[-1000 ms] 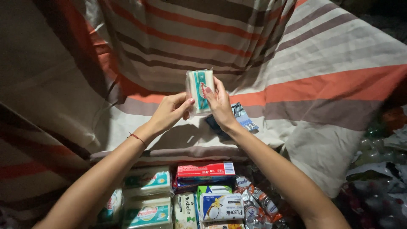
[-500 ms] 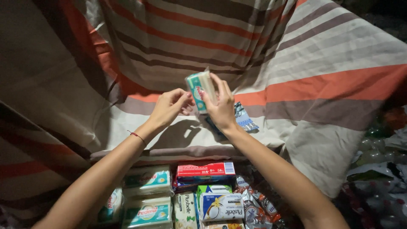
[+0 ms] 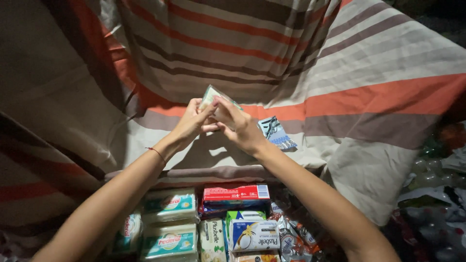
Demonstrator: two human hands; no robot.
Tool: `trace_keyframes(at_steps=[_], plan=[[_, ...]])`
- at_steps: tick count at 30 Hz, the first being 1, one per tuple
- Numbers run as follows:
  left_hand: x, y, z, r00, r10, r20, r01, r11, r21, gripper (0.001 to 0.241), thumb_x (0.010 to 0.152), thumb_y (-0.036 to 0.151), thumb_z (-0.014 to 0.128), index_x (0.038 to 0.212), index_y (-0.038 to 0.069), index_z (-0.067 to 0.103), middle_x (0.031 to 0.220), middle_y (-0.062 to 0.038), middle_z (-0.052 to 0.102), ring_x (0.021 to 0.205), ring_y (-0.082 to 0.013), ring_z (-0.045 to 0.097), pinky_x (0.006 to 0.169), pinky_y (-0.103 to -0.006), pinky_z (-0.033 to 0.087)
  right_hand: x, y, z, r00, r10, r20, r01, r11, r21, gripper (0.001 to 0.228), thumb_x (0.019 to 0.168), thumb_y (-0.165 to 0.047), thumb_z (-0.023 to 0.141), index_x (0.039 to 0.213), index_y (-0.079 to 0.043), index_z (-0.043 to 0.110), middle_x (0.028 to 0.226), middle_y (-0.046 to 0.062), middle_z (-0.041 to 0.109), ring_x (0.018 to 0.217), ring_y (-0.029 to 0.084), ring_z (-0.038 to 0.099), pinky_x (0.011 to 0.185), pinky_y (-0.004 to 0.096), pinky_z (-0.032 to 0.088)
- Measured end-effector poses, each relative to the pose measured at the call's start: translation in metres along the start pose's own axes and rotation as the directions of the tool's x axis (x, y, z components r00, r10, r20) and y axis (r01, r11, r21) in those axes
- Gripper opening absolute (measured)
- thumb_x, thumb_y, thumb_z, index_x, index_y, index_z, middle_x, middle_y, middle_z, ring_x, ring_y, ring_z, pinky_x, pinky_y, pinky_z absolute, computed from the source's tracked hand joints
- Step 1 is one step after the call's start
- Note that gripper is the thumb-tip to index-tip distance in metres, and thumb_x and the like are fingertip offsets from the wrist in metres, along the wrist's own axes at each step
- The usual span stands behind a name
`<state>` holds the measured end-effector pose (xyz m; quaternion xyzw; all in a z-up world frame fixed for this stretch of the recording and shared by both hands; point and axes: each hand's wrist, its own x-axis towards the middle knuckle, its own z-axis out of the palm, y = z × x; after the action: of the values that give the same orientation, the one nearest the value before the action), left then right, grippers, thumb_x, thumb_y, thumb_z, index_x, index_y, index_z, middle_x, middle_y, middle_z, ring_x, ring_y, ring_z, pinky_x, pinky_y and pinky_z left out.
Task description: Arranging small silver packets from a pile into an organized row on a surface.
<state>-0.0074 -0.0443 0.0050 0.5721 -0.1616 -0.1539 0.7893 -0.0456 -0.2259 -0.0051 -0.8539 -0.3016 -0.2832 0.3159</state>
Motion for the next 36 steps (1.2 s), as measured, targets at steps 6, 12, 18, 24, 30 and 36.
trace_keyframes(at_steps=[6,12,18,24,30,36], plan=[[0.014,-0.012,-0.013,0.993,0.026,-0.113,-0.037,0.995,-0.091,0.086,0.077,0.025,0.095,0.133,0.001,0.035,0.11,-0.017,0.048,0.087,-0.0317,0.068,0.074,-0.0566,0.066,0.005,-0.028,-0.006,1.0,0.015,-0.001,-0.014,0.963,0.269,0.078,0.097,0.003,0.061,0.163,-0.008,0.02,0.148,0.021,0.056,0.129,0.039,0.06,0.103,0.046,0.054],[-0.002,0.009,0.004,0.988,0.064,-0.14,-0.069,0.997,-0.034,0.074,0.077,0.018,0.092,0.131,0.002,0.042,0.094,-0.018,0.061,0.077,-0.0278,0.072,0.064,-0.0495,0.067,0.008,-0.019,-0.006,0.975,0.039,-0.219,-0.017,0.994,0.104,0.089,0.088,-0.017,0.084,0.158,-0.003,0.03,0.145,0.02,0.056,0.133,0.037,0.057,0.112,0.047,0.048],[0.002,0.005,-0.004,0.989,0.103,-0.101,-0.104,0.995,-0.005,0.055,0.092,0.031,0.077,0.127,0.001,0.046,0.101,-0.016,0.066,0.081,-0.027,0.073,0.068,-0.0459,0.067,0.003,0.008,-0.002,0.952,0.25,-0.177,-0.245,0.968,0.05,0.09,0.084,-0.048,0.084,0.152,-0.006,0.041,0.136,0.017,0.063,0.126,0.038,0.062,0.107,0.052,0.049],[0.007,0.0,-0.018,0.979,0.202,-0.034,-0.2,0.978,0.057,0.042,0.097,0.031,0.073,0.122,0.004,0.052,0.102,-0.016,0.067,0.086,-0.0265,0.072,0.068,-0.048,0.066,0.006,0.008,-0.006,0.897,0.438,-0.063,-0.428,0.895,0.129,0.052,0.08,-0.045,0.088,0.126,-0.027,0.07,0.104,0.003,0.079,0.104,0.021,0.074,0.09,0.033,0.056],[-0.004,-0.002,-0.028,0.959,0.27,-0.086,-0.267,0.963,0.043,0.024,0.101,0.03,0.067,0.106,0.007,0.062,0.104,-0.006,0.064,0.088,-0.0156,0.069,0.072,-0.038,0.068,0.001,-0.016,-0.021,0.911,0.412,0.01,-0.384,0.838,0.388,0.046,0.079,-0.01,0.087,0.121,-0.022,0.075,0.096,0.0,0.079,0.09,0.006,0.069,0.084,0.027,0.056],[-0.067,0.047,-0.032,0.846,0.533,-0.013,-0.471,0.757,0.453,0.026,0.112,0.028,0.046,0.111,0.008,0.062,0.095,-0.011,0.077,0.089,-0.021,0.076,0.08,-0.0352,0.062,-0.024,-0.097,-0.061,0.952,0.281,-0.121,-0.268,0.957,0.115,0.041,0.079,-0.013,0.083,0.117,-0.012,0.07,0.112,0.012,0.074,0.117,0.035,0.067,0.119,0.043,0.034]])
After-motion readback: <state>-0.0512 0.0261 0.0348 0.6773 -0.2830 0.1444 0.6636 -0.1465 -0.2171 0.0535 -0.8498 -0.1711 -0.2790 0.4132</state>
